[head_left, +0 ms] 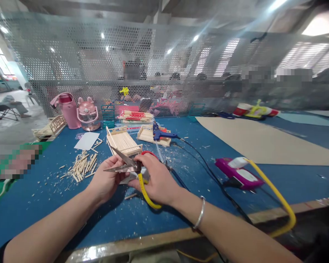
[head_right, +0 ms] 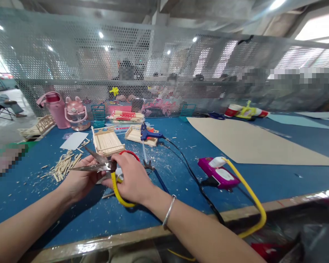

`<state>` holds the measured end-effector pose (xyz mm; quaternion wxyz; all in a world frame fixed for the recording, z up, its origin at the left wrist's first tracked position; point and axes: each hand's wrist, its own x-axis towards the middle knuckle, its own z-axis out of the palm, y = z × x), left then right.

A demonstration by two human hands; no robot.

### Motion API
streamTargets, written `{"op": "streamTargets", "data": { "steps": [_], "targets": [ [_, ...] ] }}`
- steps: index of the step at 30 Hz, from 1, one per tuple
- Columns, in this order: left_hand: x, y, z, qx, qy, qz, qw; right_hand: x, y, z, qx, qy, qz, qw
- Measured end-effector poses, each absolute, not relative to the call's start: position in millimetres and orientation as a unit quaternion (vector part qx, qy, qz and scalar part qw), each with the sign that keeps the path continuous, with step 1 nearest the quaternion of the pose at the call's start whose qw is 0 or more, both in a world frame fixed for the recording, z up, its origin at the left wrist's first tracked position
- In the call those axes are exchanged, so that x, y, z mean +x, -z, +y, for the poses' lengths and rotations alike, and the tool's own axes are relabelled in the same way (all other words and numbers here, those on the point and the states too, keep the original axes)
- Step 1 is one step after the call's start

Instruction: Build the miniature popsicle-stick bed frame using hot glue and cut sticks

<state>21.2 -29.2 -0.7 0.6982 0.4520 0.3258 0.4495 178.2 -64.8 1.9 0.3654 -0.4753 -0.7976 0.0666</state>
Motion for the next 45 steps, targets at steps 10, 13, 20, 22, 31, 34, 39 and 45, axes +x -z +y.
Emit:
{"op": "streamTargets", "data": {
  "steps": [10, 13, 20, 22, 31, 34, 39, 45],
  "targets": [
    [20.5, -0.9, -29.4, 0.414, -0.471, 0.286, 0.725, 173.2, 8.1, -63.4, -0.510, 0.017, -0.761, 0.400],
    [20.5, -0.8, -28.9, 0.416, -0.470, 0.279, 0.727, 174.5, 8.6, -61.8, -0.509, 0.030, -0.763, 0.398],
    [20.0, 0.2, -29.9, 0.418, -0.498, 0.278, 0.707, 175.6, 7.8, -62.0, -0.508, 0.067, -0.765, 0.391],
    [20.4, -0.1, -30.1, 0.421, -0.495, 0.270, 0.710, 175.8, 7.4, -62.1, -0.508, 0.074, -0.766, 0.388],
    [18.8, 2.6, -27.5, 0.443, -0.486, 0.251, 0.710, 177.5, 7.2, -61.1, -0.493, 0.079, -0.773, 0.391],
    [18.2, 5.3, -26.5, 0.452, -0.487, 0.252, 0.703, 177.3, 6.7, -61.8, -0.488, 0.070, -0.777, 0.391],
    [19.6, 3.8, -28.3, 0.442, -0.493, 0.253, 0.705, 177.2, 6.6, -62.8, -0.479, 0.051, -0.784, 0.392],
    [23.0, 1.8, -30.5, 0.422, -0.500, 0.254, 0.713, 178.3, 7.1, -63.0, -0.487, 0.015, -0.787, 0.379]
  ]
}}
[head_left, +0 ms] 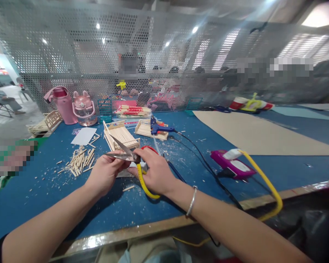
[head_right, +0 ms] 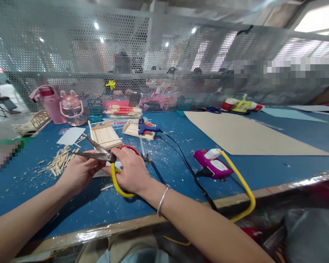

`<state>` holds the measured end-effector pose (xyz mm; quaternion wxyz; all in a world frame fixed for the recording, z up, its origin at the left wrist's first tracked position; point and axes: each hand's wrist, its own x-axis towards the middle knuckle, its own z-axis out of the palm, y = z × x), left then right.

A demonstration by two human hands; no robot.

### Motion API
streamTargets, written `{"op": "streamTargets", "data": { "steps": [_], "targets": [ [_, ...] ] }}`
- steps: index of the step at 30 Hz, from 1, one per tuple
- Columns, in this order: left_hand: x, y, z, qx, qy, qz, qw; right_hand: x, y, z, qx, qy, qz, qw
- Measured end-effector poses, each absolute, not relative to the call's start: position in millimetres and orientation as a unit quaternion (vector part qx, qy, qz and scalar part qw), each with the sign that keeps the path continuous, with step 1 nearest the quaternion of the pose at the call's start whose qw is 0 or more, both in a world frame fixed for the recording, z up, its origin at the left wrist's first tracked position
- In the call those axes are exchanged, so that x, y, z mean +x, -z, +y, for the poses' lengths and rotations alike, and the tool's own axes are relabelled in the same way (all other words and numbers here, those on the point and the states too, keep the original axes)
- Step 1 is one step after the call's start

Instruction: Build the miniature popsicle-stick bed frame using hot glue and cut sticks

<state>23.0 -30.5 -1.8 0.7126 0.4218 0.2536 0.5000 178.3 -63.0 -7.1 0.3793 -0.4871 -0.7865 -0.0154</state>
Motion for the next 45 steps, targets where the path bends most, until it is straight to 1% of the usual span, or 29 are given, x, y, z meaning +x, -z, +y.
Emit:
{"op": "streamTargets", "data": {
  "steps": [5, 9, 11, 14, 17, 21, 23, 25, 28, 31, 33, 40, 45],
  "targets": [
    [21, 8, -30, 0.439, -0.504, 0.266, 0.694, 181, 11, -61, -0.481, 0.003, -0.788, 0.385],
    [18, 9, -27, 0.478, -0.496, 0.261, 0.677, 181, 11, -61, -0.468, -0.032, -0.789, 0.397],
    [17, 8, -26, 0.485, -0.495, 0.261, 0.672, 179, 7, -61, -0.477, -0.054, -0.774, 0.413],
    [17, 7, -26, 0.507, -0.500, 0.274, 0.647, 177, 2, -60, -0.486, -0.120, -0.731, 0.463],
    [17, 8, -27, 0.567, -0.500, 0.308, 0.578, 174, -1, -60, -0.461, -0.250, -0.675, 0.519],
    [15, 8, -30, 0.699, -0.484, 0.321, 0.417, 169, 0, -61, -0.408, -0.439, -0.581, 0.551],
    [14, 7, -31, 0.749, -0.475, 0.307, 0.345, 167, 1, -61, -0.398, -0.491, -0.546, 0.550],
    [13, 6, -32, 0.767, -0.472, 0.298, 0.316, 166, 2, -61, -0.403, -0.518, -0.520, 0.547],
    [14, 8, -31, 0.751, -0.475, 0.302, 0.345, 166, 2, -59, -0.406, -0.543, -0.495, 0.544],
    [16, 11, -30, 0.686, -0.477, 0.314, 0.450, 166, 1, -59, -0.395, -0.551, -0.484, 0.553],
    [17, 13, -29, 0.653, -0.471, 0.316, 0.502, 166, -1, -60, -0.383, -0.554, -0.480, 0.562],
    [16, 10, -28, 0.660, -0.466, 0.275, 0.521, 165, 1, -60, -0.371, -0.566, -0.480, 0.559],
    [17, 9, -31, 0.639, -0.468, 0.299, 0.533, 166, 1, -61, -0.388, -0.519, -0.521, 0.556]
  ]
}}
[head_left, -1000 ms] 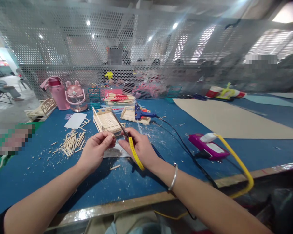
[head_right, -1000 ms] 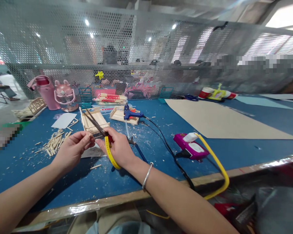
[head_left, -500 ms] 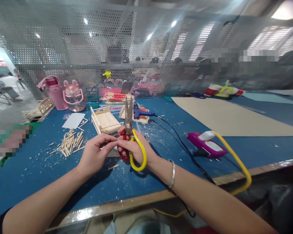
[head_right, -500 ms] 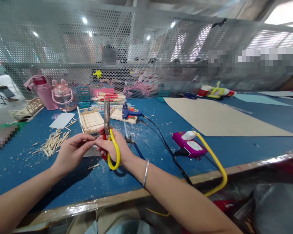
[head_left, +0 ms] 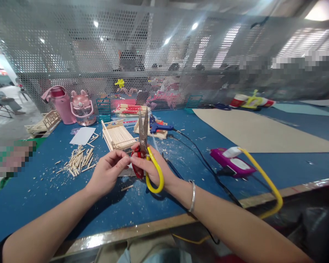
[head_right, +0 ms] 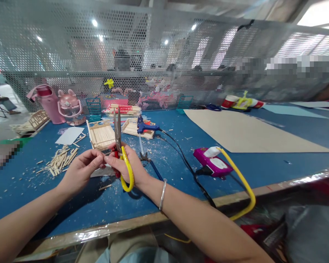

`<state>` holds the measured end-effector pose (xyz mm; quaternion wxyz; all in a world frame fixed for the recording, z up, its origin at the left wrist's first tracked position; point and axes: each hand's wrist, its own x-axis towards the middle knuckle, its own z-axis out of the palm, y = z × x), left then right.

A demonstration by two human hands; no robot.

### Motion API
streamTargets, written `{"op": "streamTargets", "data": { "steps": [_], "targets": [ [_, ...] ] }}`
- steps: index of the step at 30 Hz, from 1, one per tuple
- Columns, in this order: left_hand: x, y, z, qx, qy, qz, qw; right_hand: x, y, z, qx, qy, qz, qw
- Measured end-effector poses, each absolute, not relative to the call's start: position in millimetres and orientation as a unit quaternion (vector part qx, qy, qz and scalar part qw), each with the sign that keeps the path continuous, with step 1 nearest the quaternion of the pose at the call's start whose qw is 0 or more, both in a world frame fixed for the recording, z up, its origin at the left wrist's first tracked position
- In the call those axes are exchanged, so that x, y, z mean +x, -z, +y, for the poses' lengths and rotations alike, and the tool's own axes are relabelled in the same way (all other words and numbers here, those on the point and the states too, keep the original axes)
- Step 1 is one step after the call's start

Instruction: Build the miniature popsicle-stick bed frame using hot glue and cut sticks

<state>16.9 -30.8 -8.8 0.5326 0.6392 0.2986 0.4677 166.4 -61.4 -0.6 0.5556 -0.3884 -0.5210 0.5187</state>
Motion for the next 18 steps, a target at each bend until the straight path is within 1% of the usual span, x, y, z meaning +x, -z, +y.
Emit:
{"op": "streamTargets", "data": {
  "steps": [2, 5, 7, 12, 18],
  "targets": [
    [16.8, 9.0, -32.2, 0.672, -0.458, 0.315, 0.490, 166.8, -0.7, -62.0, -0.388, -0.506, -0.524, 0.564],
    [15.5, 7.9, -34.0, 0.720, -0.463, 0.346, 0.384, 166.2, -1.1, -61.8, -0.391, -0.491, -0.529, 0.570],
    [14.3, 6.8, -34.4, 0.730, -0.473, 0.356, 0.341, 165.4, -0.2, -61.0, -0.400, -0.478, -0.541, 0.565],
    [12.7, 6.7, -31.9, 0.746, -0.472, 0.345, 0.319, 165.6, 1.1, -59.8, -0.428, -0.449, -0.554, 0.555],
    [12.9, 5.8, -31.2, 0.759, -0.475, 0.311, 0.319, 168.0, -1.4, -60.3, -0.415, -0.519, -0.496, 0.559]
  ]
}}
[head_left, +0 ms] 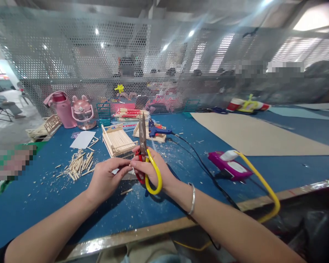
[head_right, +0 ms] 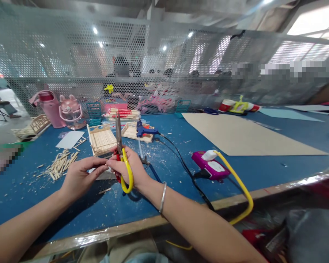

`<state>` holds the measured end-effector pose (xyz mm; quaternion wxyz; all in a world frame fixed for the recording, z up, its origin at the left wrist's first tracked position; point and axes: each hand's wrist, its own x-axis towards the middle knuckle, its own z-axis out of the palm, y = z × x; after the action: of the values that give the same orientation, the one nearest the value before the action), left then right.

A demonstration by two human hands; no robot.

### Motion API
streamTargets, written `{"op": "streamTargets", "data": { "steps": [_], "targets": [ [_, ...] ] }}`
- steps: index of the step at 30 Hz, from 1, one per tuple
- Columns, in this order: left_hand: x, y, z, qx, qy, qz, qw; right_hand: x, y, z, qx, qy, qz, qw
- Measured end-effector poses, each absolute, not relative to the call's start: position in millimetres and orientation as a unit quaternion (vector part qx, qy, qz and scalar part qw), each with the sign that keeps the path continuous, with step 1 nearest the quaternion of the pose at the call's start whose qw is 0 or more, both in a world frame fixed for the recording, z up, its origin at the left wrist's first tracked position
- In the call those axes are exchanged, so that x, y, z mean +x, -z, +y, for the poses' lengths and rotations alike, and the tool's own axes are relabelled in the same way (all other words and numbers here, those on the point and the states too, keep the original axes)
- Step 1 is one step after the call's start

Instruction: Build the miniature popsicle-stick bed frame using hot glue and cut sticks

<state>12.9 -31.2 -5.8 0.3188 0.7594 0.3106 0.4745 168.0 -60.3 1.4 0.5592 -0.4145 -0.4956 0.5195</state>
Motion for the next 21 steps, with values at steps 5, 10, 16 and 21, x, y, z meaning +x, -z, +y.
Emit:
{"op": "streamTargets", "data": {
  "steps": [5, 10, 16, 21],
  "targets": [
    [13, 3, -32, 0.726, -0.479, 0.339, 0.359, 170, 0, -59, -0.423, -0.480, -0.530, 0.556],
    [16, 4, -27, 0.525, -0.493, 0.331, 0.610, 177, -1, -59, -0.455, -0.252, -0.690, 0.503],
    [16, 8, -23, 0.500, -0.498, 0.278, 0.652, 182, -2, -58, -0.494, -0.056, -0.772, 0.397],
    [13, 10, -23, 0.534, -0.484, 0.278, 0.635, 182, -3, -60, -0.502, -0.012, -0.790, 0.351]
  ]
}}
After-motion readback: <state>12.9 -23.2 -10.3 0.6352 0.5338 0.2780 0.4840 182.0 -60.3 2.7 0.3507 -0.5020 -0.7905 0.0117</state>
